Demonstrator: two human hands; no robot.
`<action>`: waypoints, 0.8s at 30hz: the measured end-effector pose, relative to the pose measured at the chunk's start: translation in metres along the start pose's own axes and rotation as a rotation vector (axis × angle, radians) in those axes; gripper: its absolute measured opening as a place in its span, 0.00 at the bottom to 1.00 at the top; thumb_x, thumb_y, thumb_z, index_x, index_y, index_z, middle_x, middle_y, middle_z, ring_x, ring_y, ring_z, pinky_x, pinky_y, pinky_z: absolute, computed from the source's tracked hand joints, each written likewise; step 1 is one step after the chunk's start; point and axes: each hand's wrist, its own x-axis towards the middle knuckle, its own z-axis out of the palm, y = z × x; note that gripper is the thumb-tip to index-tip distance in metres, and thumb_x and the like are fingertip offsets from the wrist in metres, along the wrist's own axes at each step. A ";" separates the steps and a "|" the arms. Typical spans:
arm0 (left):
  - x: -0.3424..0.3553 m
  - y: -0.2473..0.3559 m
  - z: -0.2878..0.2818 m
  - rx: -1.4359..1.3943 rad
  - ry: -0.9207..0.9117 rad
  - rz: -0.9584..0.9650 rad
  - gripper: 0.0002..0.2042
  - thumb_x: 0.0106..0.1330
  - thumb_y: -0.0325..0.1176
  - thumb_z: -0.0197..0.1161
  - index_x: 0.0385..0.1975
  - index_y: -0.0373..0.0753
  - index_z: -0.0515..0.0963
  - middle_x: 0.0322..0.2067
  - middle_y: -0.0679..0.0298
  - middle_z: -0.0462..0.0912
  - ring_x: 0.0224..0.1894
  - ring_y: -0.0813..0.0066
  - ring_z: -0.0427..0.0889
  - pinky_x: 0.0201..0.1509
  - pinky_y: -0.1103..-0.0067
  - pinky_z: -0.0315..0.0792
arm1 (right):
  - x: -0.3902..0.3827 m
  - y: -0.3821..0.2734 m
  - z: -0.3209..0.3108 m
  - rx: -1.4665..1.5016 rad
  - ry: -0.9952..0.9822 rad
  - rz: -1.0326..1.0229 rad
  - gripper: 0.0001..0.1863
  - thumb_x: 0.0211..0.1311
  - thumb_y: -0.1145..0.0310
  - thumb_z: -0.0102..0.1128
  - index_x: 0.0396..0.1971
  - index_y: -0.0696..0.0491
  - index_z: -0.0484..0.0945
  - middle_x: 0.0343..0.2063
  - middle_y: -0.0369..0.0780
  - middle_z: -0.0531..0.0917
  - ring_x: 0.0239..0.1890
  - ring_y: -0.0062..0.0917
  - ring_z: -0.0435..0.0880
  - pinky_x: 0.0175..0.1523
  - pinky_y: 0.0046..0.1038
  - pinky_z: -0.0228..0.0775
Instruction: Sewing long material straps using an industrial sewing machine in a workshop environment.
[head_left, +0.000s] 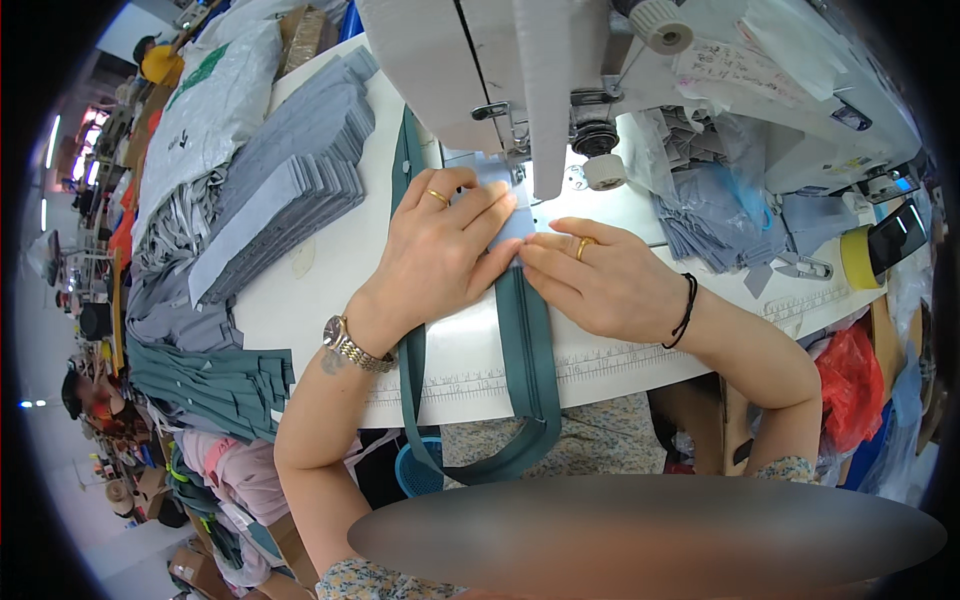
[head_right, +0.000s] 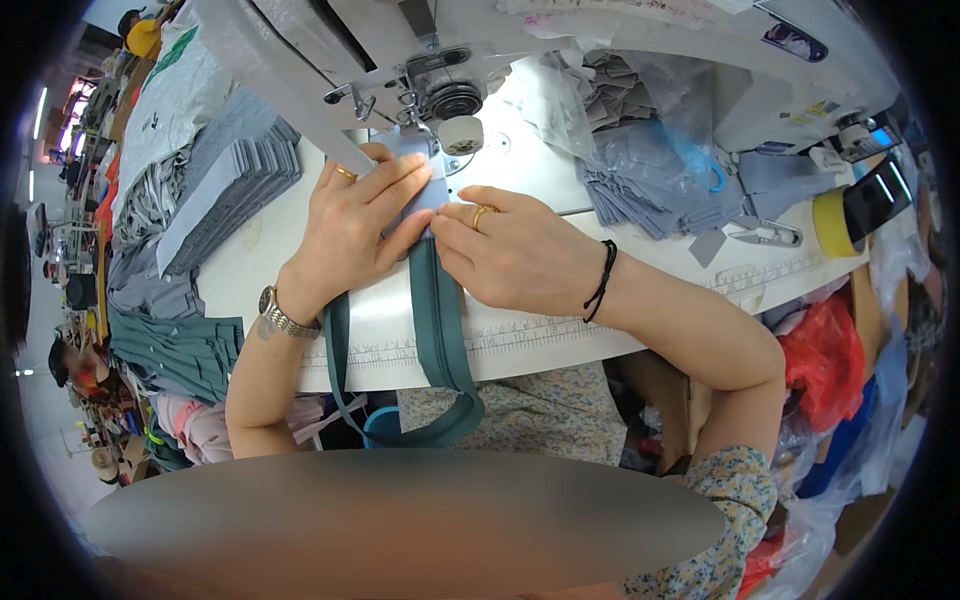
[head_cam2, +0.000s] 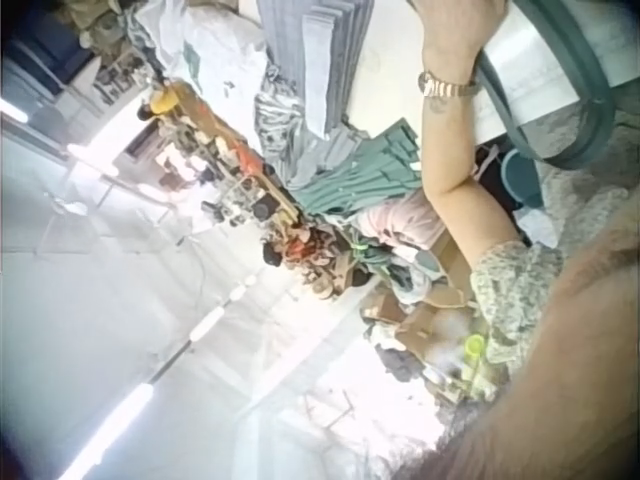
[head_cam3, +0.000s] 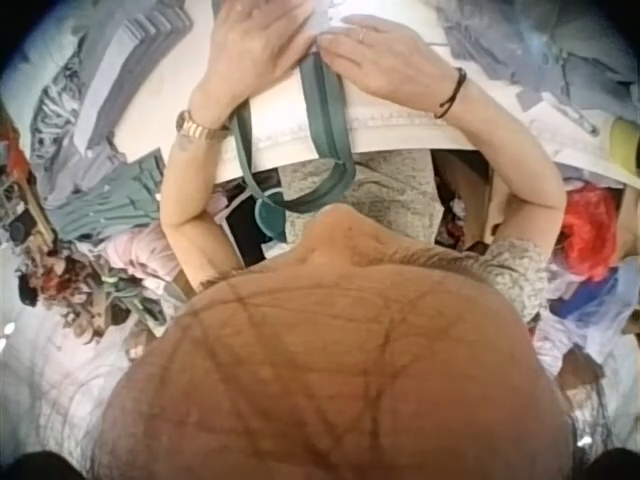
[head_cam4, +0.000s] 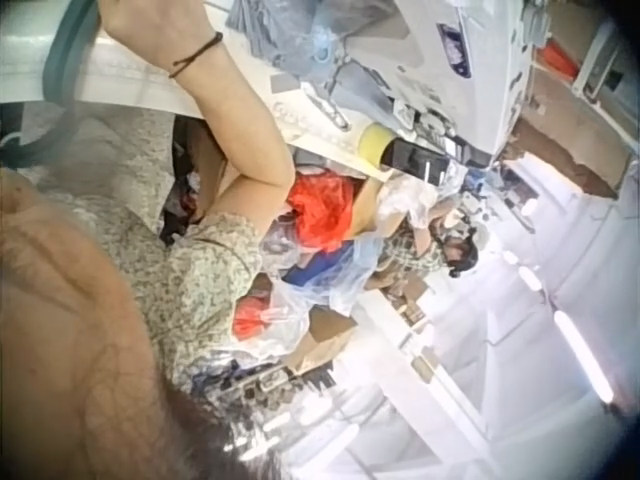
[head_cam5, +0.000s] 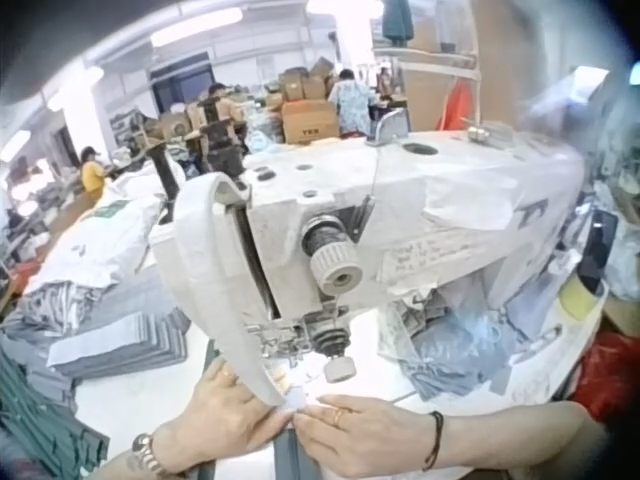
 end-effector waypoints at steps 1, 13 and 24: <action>-0.001 -0.001 -0.001 0.012 -0.005 -0.006 0.16 0.60 0.34 0.68 0.45 0.34 0.83 0.48 0.61 0.84 0.50 0.57 0.77 0.55 0.64 0.71 | 0.001 0.000 0.001 0.002 0.002 0.000 0.09 0.51 0.73 0.60 0.33 0.59 0.81 0.42 0.42 0.83 0.45 0.28 0.83 0.62 0.34 0.73; 0.003 -0.016 0.013 0.111 0.039 -0.073 0.13 0.63 0.32 0.64 0.46 0.34 0.82 0.48 0.59 0.83 0.53 0.57 0.76 0.61 0.63 0.68 | 0.009 0.011 0.005 0.021 -0.035 0.163 0.15 0.53 0.69 0.62 0.40 0.60 0.82 0.49 0.45 0.82 0.53 0.31 0.81 0.59 0.34 0.73; 0.002 -0.016 0.016 0.038 -0.001 -0.134 0.15 0.66 0.31 0.62 0.51 0.35 0.80 0.52 0.56 0.82 0.58 0.54 0.73 0.66 0.60 0.65 | 0.008 0.016 0.010 0.090 0.008 0.243 0.18 0.52 0.71 0.63 0.43 0.62 0.80 0.50 0.44 0.81 0.53 0.32 0.81 0.58 0.34 0.72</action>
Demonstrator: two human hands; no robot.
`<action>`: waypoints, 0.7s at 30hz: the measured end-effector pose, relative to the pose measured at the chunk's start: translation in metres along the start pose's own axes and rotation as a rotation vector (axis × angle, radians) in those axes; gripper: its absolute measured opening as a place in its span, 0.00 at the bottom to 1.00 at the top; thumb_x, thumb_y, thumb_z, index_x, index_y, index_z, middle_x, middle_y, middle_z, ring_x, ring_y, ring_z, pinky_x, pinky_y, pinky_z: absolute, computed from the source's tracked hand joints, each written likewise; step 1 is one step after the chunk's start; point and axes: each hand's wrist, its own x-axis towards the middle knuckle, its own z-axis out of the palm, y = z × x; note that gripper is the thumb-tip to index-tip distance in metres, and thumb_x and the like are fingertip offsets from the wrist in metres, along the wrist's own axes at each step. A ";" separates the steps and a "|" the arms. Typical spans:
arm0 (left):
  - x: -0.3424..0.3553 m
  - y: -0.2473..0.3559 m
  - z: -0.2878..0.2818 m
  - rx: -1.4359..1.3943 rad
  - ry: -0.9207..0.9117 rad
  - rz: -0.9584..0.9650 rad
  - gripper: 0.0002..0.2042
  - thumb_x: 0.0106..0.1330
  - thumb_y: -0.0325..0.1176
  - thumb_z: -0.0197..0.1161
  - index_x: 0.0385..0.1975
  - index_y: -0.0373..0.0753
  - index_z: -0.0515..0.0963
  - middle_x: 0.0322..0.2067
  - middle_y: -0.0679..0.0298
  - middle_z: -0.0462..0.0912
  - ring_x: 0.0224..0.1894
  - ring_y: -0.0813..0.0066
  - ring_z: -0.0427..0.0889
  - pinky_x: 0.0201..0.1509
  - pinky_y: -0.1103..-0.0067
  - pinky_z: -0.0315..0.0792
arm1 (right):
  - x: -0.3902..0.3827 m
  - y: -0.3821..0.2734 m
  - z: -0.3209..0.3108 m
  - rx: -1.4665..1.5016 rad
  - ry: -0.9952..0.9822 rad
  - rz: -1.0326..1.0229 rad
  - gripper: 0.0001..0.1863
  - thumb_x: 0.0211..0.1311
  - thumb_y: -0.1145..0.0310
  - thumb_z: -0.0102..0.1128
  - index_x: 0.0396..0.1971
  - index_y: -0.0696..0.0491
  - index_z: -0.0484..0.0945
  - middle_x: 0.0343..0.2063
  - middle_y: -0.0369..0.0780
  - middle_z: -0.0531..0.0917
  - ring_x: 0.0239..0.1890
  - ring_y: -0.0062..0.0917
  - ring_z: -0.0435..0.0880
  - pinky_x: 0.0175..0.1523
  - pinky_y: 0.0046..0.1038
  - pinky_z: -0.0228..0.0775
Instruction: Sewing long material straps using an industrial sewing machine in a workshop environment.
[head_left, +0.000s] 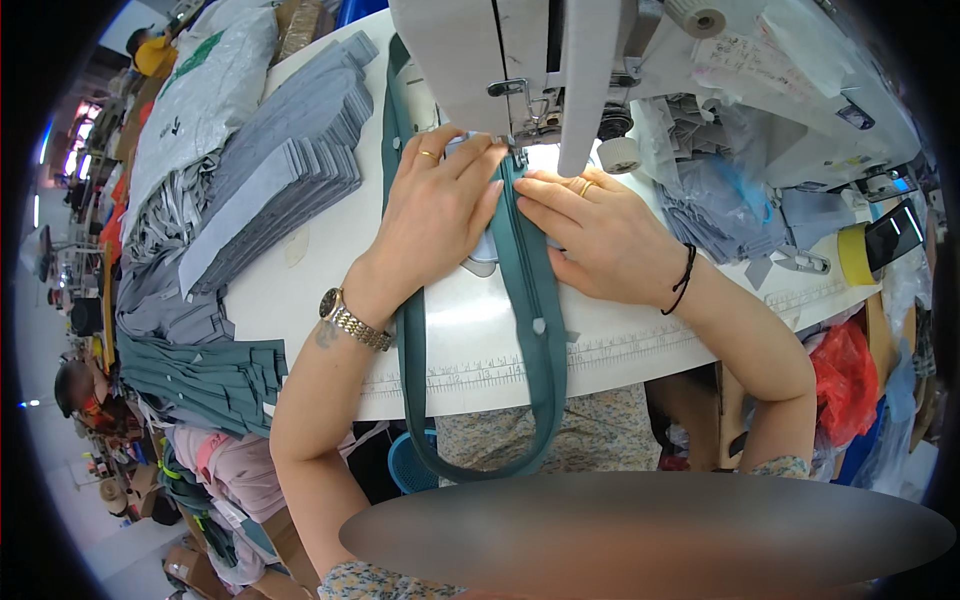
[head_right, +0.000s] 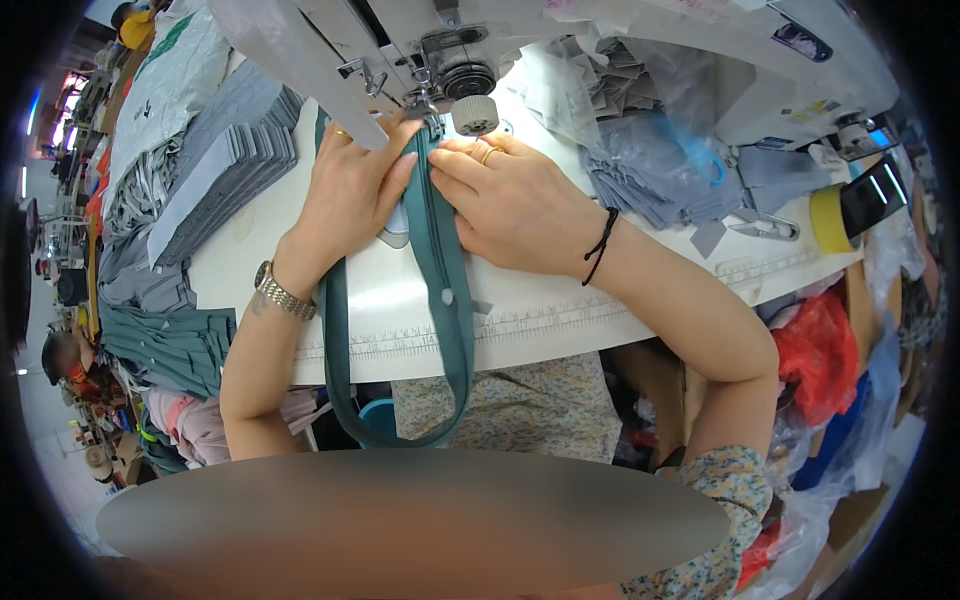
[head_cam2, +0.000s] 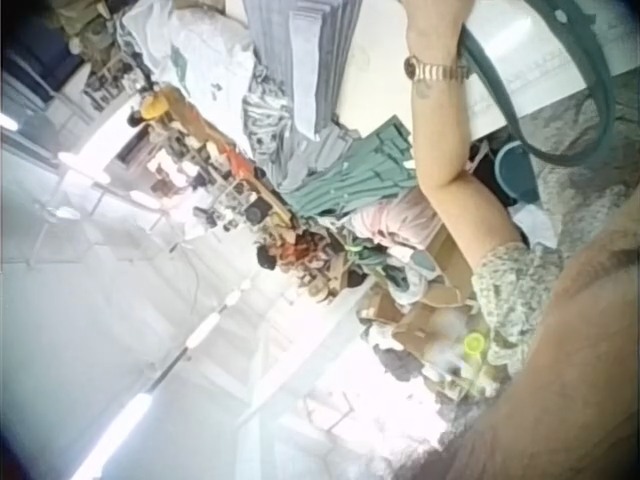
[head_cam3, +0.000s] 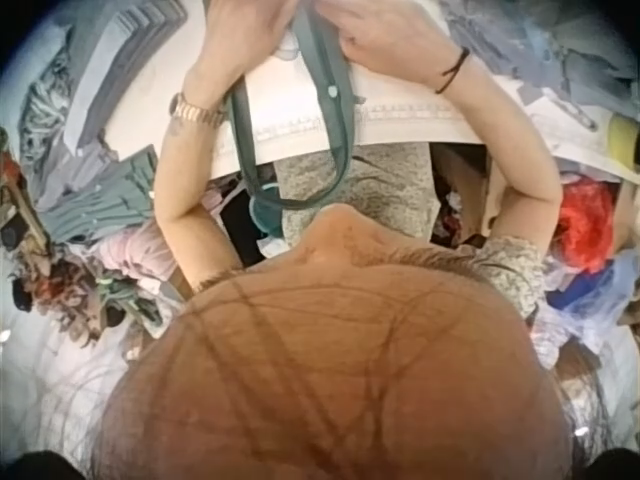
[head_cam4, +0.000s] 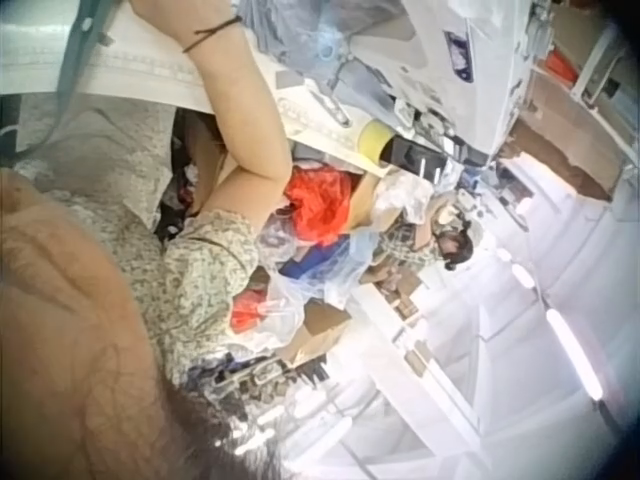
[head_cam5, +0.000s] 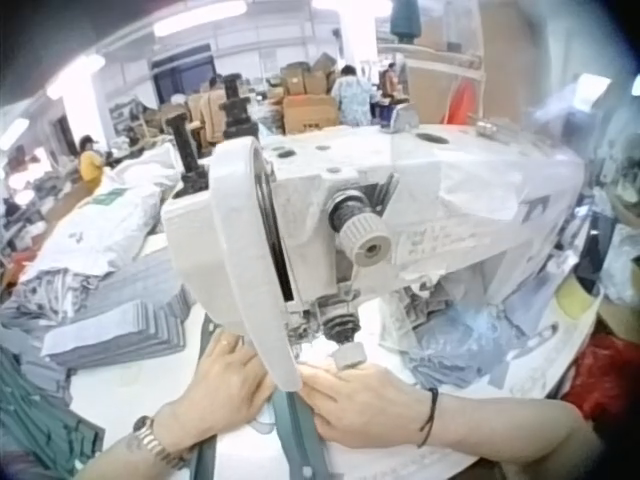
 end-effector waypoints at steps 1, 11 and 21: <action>0.000 0.000 0.001 0.009 -0.006 -0.016 0.15 0.67 0.32 0.61 0.51 0.34 0.80 0.52 0.56 0.81 0.59 0.53 0.73 0.66 0.59 0.64 | 0.000 0.000 0.000 0.002 0.001 0.002 0.18 0.52 0.71 0.63 0.43 0.62 0.80 0.50 0.44 0.81 0.53 0.32 0.81 0.58 0.34 0.72; -0.001 -0.002 -0.001 0.079 0.051 -0.023 0.12 0.67 0.35 0.61 0.44 0.34 0.81 0.47 0.55 0.82 0.56 0.58 0.76 0.64 0.61 0.65 | 0.005 0.000 0.000 0.019 -0.002 -0.016 0.18 0.53 0.70 0.64 0.45 0.59 0.81 0.50 0.43 0.80 0.55 0.34 0.79 0.59 0.35 0.71; -0.066 0.064 -0.054 -0.035 -0.127 0.088 0.18 0.58 0.35 0.68 0.46 0.31 0.79 0.48 0.54 0.79 0.53 0.55 0.75 0.60 0.61 0.67 | 0.005 -0.007 -0.006 0.043 -0.113 0.151 0.20 0.62 0.64 0.62 0.52 0.58 0.78 0.53 0.44 0.78 0.54 0.38 0.76 0.59 0.39 0.69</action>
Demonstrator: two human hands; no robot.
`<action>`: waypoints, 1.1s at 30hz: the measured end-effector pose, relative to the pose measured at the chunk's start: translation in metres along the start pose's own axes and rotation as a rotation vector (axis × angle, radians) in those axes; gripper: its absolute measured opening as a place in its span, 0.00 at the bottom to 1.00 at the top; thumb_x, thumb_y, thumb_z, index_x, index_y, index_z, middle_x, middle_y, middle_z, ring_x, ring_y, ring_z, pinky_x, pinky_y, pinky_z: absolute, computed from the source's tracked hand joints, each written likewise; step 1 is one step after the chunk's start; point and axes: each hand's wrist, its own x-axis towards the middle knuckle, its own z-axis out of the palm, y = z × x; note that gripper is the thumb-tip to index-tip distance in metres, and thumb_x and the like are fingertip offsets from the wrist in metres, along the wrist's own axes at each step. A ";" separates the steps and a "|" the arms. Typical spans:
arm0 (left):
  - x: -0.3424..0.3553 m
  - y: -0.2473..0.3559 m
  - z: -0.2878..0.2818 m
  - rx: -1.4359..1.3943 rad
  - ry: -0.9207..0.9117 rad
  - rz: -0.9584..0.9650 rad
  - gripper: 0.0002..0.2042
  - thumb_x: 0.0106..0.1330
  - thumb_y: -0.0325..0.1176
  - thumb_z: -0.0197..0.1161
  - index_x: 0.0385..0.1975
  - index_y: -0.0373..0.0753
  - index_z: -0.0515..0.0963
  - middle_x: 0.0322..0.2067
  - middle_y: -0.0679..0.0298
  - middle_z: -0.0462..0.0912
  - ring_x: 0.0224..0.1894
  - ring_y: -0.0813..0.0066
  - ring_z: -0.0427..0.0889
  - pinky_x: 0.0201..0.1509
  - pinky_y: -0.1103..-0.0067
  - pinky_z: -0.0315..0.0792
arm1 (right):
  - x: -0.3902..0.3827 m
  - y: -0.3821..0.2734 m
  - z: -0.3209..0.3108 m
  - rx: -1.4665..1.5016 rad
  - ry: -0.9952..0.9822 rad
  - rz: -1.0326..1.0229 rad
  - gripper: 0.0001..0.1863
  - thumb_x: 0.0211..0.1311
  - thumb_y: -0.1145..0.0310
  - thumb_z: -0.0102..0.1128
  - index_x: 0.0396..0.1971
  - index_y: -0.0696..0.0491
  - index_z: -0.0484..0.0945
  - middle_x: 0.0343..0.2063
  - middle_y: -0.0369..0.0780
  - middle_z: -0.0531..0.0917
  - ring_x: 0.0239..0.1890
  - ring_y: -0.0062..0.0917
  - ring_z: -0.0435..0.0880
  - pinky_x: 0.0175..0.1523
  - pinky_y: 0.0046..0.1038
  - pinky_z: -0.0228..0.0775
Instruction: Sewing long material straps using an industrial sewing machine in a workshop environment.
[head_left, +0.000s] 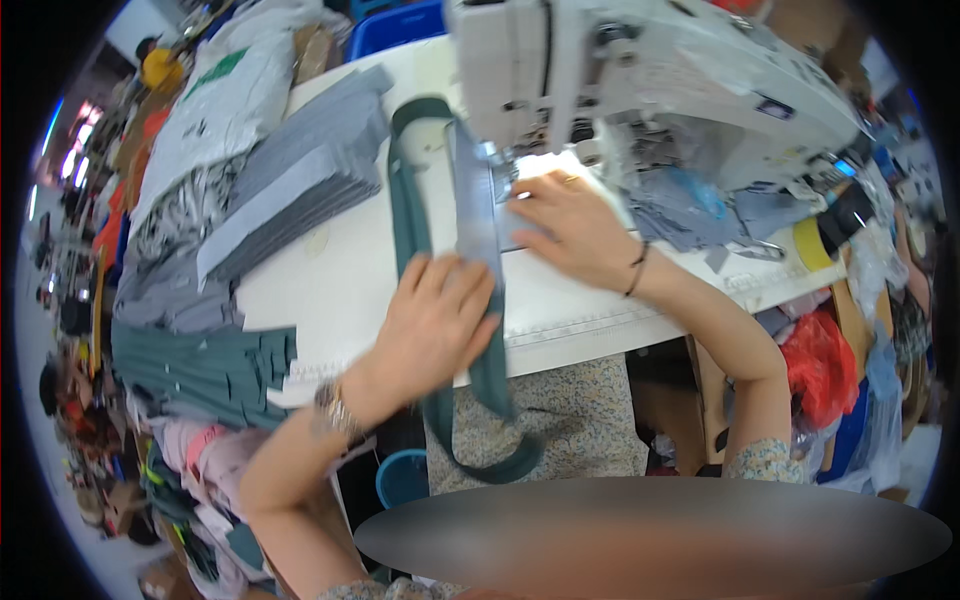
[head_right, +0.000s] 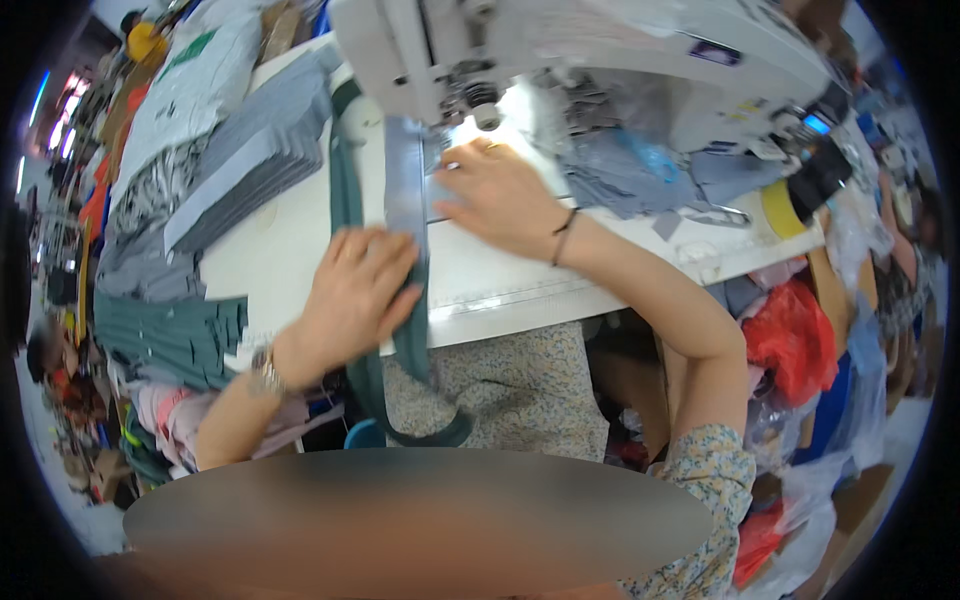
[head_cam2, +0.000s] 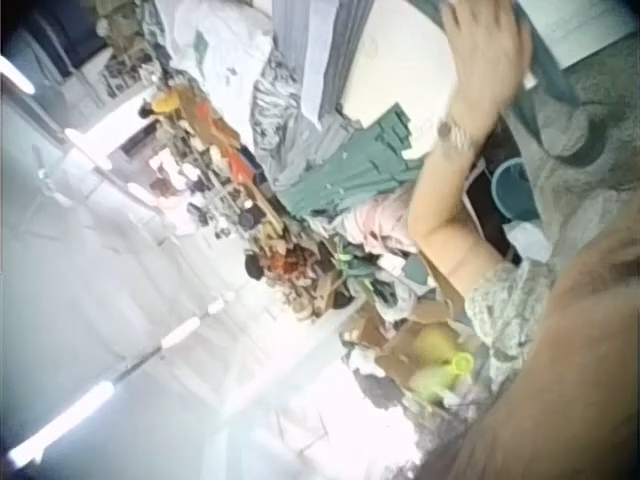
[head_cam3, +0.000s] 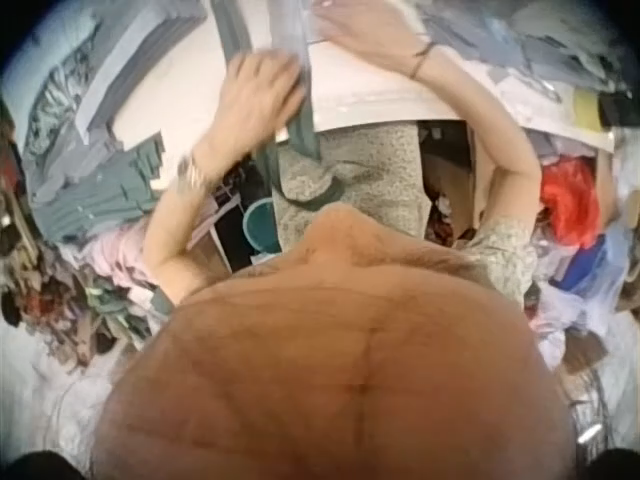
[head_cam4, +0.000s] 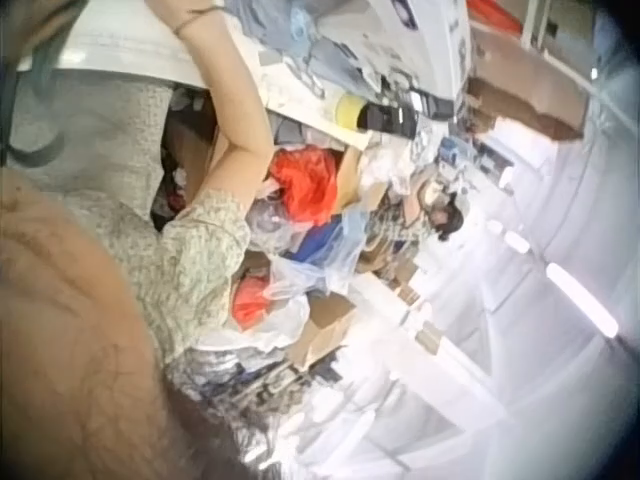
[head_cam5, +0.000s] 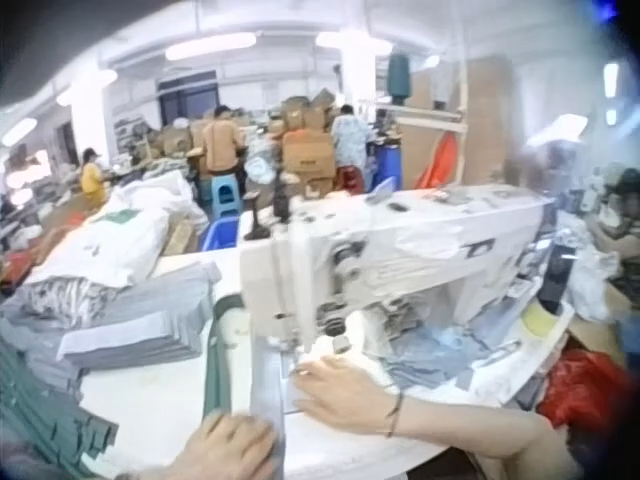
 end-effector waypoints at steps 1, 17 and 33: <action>-0.012 0.012 -0.003 -0.031 -0.035 0.024 0.20 0.57 0.34 0.68 0.47 0.30 0.79 0.50 0.54 0.78 0.56 0.56 0.73 0.61 0.60 0.66 | 0.006 -0.006 0.005 0.025 -0.020 0.067 0.22 0.63 0.63 0.62 0.54 0.58 0.77 0.53 0.45 0.78 0.54 0.39 0.76 0.59 0.40 0.69; -0.069 -0.007 -0.042 -0.033 -0.204 0.058 0.17 0.54 0.23 0.61 0.45 0.33 0.77 0.53 0.55 0.78 0.58 0.53 0.76 0.58 0.64 0.75 | -0.051 -0.066 -0.073 -0.322 -0.302 -0.105 0.21 0.62 0.48 0.60 0.23 0.53 0.81 0.26 0.38 0.79 0.42 0.32 0.80 0.61 0.40 0.64; -0.011 0.029 -0.010 0.323 -0.214 0.179 0.11 0.52 0.28 0.61 0.33 0.28 0.81 0.38 0.53 0.80 0.42 0.63 0.77 0.44 0.75 0.78 | -0.062 -0.096 -0.048 0.062 0.113 0.105 0.31 0.51 0.55 0.73 0.53 0.56 0.76 0.41 0.42 0.81 0.39 0.40 0.78 0.47 0.36 0.71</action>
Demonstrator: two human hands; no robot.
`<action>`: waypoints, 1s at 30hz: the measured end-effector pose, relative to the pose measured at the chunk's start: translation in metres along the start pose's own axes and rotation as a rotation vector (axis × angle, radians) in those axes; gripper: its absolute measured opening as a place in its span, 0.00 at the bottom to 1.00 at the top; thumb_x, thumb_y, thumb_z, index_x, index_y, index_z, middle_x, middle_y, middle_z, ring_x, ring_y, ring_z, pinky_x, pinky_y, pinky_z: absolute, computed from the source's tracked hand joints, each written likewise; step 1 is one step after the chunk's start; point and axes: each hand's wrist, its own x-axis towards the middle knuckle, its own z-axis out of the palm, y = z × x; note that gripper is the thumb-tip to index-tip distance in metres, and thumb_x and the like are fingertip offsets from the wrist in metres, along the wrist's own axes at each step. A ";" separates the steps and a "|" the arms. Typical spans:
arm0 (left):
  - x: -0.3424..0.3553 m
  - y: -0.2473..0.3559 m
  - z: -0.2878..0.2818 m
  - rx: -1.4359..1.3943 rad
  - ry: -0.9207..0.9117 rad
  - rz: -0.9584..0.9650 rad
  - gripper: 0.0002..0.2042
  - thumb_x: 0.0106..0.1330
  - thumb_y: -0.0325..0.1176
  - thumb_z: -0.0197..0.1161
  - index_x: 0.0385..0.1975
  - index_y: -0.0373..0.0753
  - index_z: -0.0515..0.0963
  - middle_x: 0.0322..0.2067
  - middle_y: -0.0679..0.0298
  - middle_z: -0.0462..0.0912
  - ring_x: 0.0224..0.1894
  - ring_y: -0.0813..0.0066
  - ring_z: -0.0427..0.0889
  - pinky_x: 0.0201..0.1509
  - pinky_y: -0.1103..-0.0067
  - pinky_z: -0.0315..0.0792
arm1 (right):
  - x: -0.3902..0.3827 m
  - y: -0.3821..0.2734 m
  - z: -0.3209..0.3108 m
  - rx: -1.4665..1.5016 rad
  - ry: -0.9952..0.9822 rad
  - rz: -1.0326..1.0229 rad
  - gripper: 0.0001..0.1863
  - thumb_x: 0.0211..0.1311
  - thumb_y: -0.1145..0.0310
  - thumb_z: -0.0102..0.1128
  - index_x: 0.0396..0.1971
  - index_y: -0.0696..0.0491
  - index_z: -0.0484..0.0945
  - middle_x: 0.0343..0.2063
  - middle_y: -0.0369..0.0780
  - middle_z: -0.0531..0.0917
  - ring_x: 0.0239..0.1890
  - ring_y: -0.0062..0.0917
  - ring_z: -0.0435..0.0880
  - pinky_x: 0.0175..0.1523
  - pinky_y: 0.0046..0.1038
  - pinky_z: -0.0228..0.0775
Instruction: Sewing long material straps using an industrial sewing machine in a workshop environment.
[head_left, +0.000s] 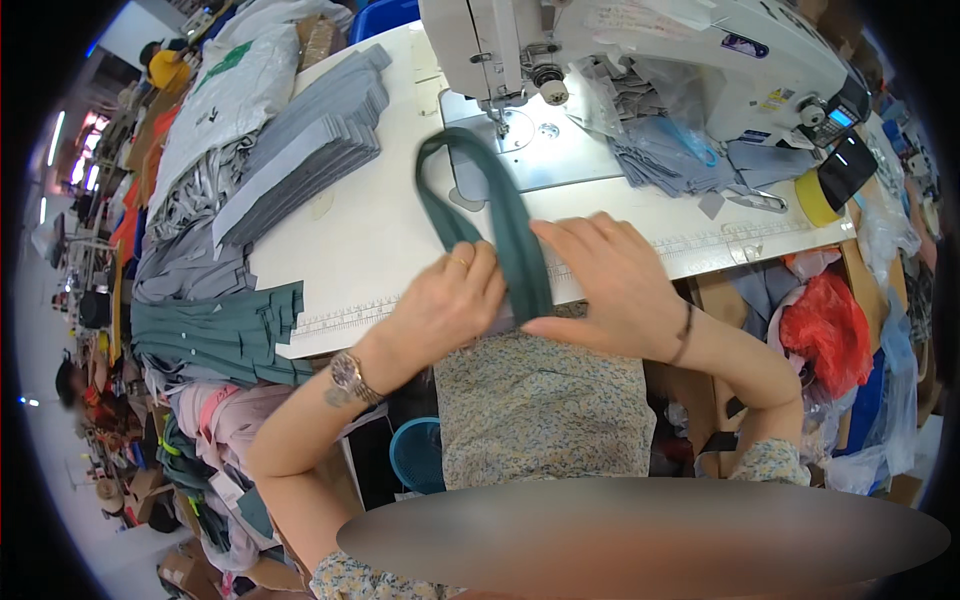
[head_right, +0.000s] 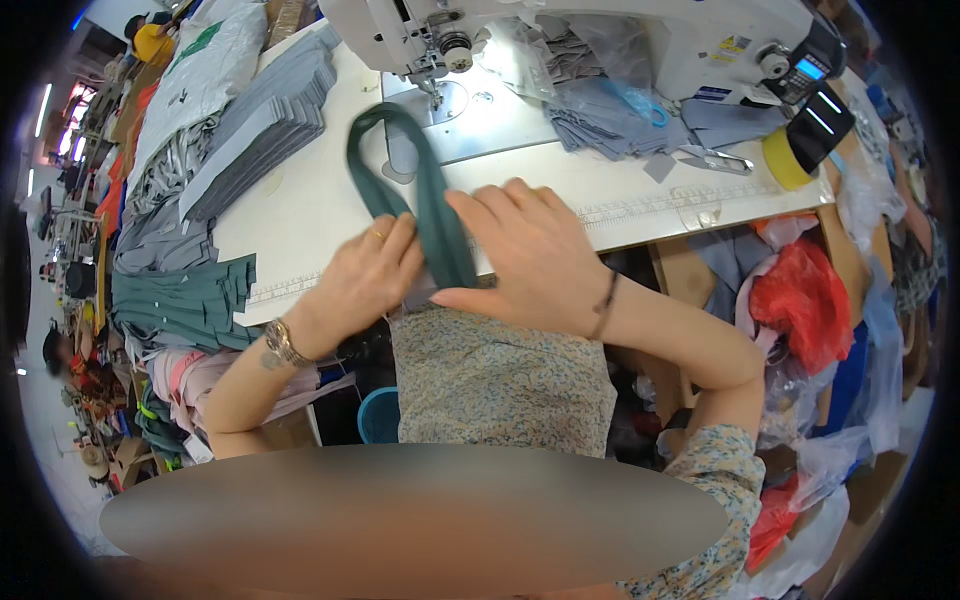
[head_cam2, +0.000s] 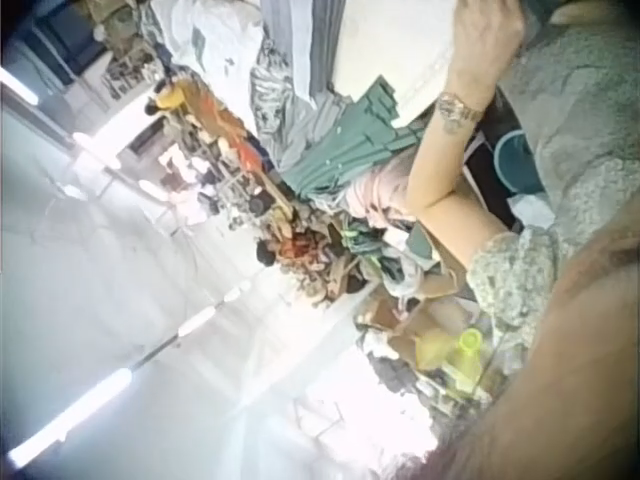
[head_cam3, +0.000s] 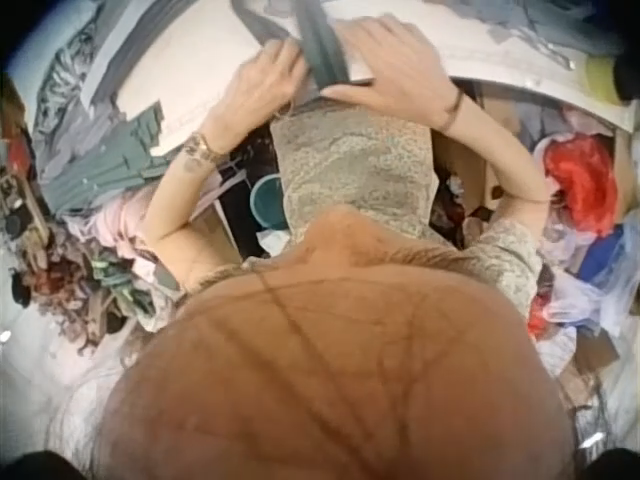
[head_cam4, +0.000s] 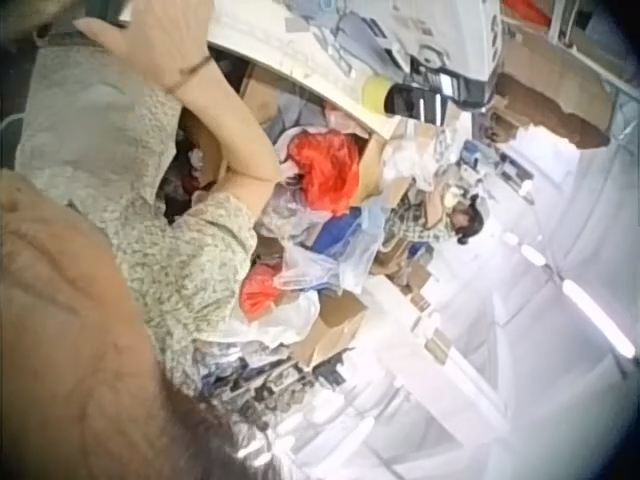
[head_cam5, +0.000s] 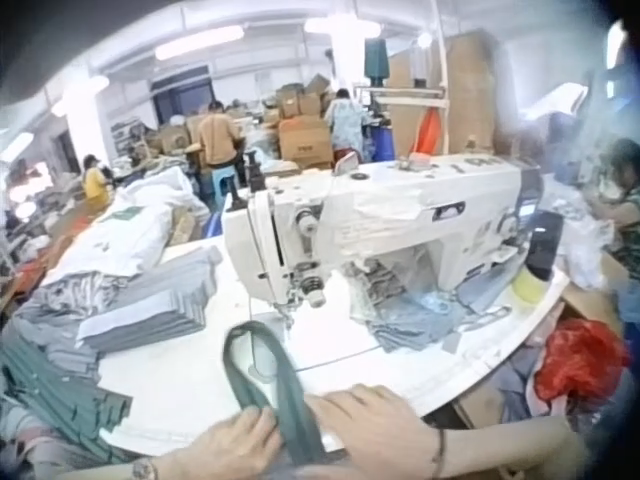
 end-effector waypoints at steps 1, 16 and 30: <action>-0.001 0.007 -0.001 -0.055 0.050 -0.035 0.15 0.53 0.27 0.61 0.40 0.27 0.79 0.43 0.50 0.79 0.47 0.60 0.78 0.48 0.74 0.78 | 0.007 0.004 0.012 0.008 0.004 0.003 0.31 0.51 0.55 0.73 0.53 0.56 0.76 0.41 0.42 0.81 0.39 0.40 0.78 0.47 0.36 0.71; 0.010 -0.031 0.030 -0.263 -0.037 -0.320 0.32 0.65 0.39 0.60 0.69 0.34 0.64 0.69 0.51 0.66 0.69 0.49 0.66 0.73 0.52 0.54 | -0.042 -0.068 0.058 0.598 -1.158 -0.523 0.21 0.58 0.71 0.59 0.53 0.55 0.73 0.32 0.42 0.81 0.36 0.37 0.84 0.40 0.36 0.78; 0.049 -0.067 0.040 -0.439 0.146 -0.172 0.27 0.52 0.45 0.76 0.46 0.32 0.80 0.55 0.53 0.80 0.61 0.54 0.76 0.61 0.65 0.75 | 0.069 0.100 0.038 0.012 -0.054 -0.344 0.05 0.52 0.72 0.63 0.30 0.55 0.80 0.34 0.37 0.82 0.42 0.30 0.81 0.49 0.32 0.73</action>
